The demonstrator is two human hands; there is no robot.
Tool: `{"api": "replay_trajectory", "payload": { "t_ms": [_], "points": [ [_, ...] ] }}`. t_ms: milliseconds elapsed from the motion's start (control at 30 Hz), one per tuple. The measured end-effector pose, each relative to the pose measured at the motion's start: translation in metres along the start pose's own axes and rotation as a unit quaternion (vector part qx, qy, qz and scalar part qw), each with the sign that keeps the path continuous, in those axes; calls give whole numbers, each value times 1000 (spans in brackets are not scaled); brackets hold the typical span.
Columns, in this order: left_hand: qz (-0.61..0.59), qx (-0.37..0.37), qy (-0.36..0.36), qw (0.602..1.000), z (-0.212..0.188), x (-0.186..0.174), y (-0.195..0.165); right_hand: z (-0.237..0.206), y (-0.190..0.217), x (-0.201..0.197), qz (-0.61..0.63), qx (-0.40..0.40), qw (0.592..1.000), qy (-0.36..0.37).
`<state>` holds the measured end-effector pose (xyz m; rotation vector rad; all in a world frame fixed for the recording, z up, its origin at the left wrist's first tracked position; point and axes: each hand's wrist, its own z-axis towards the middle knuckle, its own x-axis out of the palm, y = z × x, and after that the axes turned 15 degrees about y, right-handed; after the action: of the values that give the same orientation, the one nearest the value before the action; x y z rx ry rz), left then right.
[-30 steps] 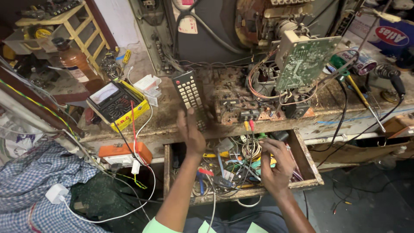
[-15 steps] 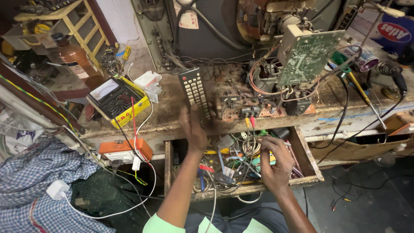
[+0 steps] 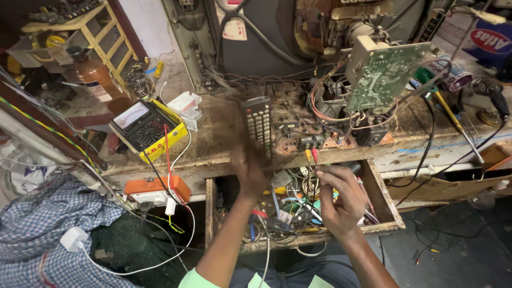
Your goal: The person tests a television circuit board using multimeter probes, touching the probes to components on the cluttered workbench. They then pick up a remote control and press its buttons repeatedly while holding it, before setting it down and walking away from the bench.
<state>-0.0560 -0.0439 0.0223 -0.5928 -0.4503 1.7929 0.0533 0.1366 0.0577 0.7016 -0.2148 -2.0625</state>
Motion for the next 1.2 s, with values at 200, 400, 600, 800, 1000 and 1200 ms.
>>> {"api": "replay_trajectory", "payload": {
  "t_ms": [200, 400, 600, 800, 1000, 1200],
  "points": [
    [-73, -20, 36, 996, 3, -4, -13, 36, 22, 21, 185, 65, 980, 32],
    [-186, -51, 34, 981, 18, -10, -43, 45, 31, 54, 301, 113, 946, 45],
    [-107, -9, 122, 987, 19, -15, -55, 19, 11, 81, 283, 141, 948, 27],
    [-43, 79, 117, 989, 18, -15, -52, -4, -13, 88, 287, 167, 943, 15],
    [-37, 19, 93, 995, 17, -11, -50, 1, -13, 88, 302, 157, 940, -4],
    [-105, -12, -23, 994, 22, -9, -39, -5, -4, 69, 223, 120, 967, 10]
  ]
}}
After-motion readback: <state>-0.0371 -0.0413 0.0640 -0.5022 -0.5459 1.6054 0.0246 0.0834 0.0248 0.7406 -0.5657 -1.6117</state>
